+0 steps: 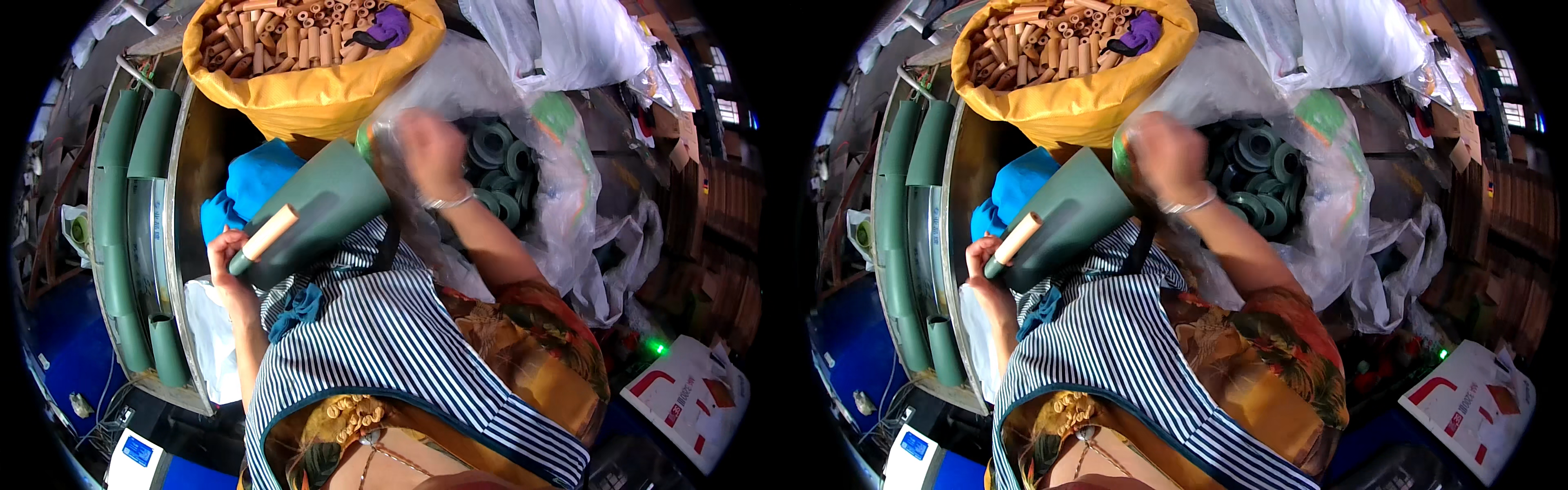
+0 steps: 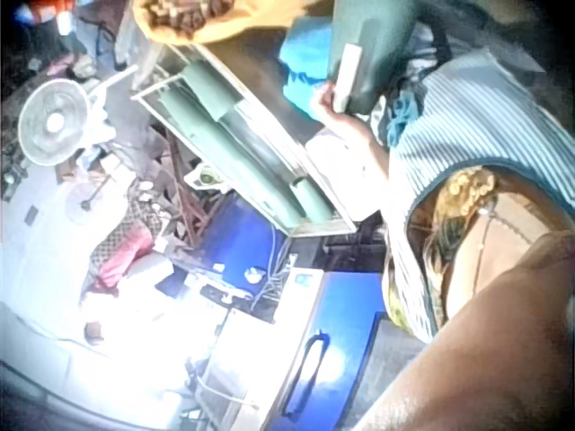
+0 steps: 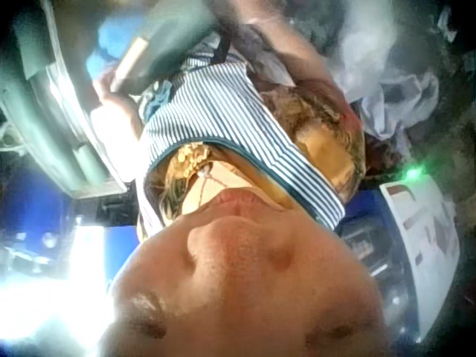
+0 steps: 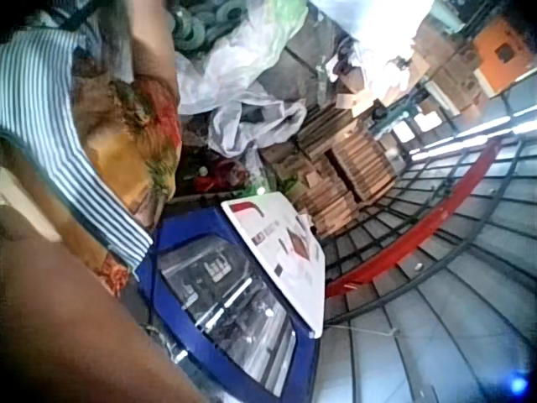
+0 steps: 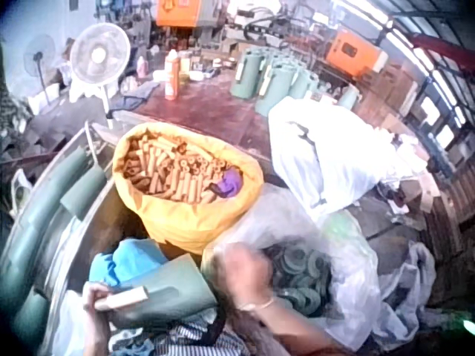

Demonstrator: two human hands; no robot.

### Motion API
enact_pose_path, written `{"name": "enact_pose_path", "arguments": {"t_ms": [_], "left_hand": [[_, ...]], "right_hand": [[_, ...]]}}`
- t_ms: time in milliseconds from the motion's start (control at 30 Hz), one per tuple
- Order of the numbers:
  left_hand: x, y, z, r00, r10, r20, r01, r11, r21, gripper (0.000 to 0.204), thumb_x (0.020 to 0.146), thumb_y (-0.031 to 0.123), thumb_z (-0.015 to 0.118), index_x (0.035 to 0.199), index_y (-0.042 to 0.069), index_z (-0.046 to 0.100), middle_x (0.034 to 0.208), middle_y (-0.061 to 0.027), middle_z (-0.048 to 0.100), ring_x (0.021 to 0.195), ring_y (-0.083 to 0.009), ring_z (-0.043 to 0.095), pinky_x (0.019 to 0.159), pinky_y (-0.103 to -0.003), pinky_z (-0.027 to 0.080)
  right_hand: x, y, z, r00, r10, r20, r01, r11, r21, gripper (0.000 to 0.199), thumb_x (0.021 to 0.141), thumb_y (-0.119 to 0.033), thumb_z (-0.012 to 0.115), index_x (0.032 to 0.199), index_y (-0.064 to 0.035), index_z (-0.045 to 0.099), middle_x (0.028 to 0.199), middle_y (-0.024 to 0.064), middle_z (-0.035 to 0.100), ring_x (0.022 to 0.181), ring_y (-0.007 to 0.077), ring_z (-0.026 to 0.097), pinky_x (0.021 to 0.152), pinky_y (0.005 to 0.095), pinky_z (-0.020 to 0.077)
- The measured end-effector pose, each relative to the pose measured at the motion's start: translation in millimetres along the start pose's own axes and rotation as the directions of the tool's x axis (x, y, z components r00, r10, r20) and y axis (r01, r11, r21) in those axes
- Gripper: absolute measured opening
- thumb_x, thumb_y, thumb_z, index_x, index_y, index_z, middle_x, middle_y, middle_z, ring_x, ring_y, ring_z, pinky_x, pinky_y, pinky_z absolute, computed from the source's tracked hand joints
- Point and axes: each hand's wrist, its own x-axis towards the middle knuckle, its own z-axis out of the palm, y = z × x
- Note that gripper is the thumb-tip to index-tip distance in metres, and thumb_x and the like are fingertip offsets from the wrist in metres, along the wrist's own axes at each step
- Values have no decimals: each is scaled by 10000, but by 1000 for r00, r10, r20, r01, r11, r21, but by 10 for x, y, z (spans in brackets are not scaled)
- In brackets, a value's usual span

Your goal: The person wipes green plastic watering can bodies with a purple cloth and inserts wooden handles into them by hand.

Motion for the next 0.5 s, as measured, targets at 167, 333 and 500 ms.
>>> {"name": "enact_pose_path", "arguments": {"t_ms": [167,333,500], "left_hand": [[-51,16,12,976,179,122,-206,943,260,344,791,219,807,971,22,590,953,-76,590,992,-221,549,1130,-476,281],[-82,-52,15,982,162,92,-179,959,219,345,802,195,805,975,21,562,976,-76,577,982,-210,540,1073,-444,329],[-101,-99,-25,990,91,108,-101,991,85,457,755,281,854,995,27,559,999,-80,583,1030,-225,548,1050,-431,350]], "right_hand": [[-835,2630,-202,792,584,178,-249,576,-779,206,936,-249,542,1089,-137,623,1061,118,692,989,350,645,759,479,524],[-1236,3325,-190,693,692,202,-43,319,-947,440,954,-231,465,1392,-242,507,1220,68,634,1211,277,522,952,464,407],[-1183,3430,-278,782,534,321,120,376,-919,440,930,-216,524,1370,-219,539,1115,99,673,1155,273,561,919,449,439]]}}
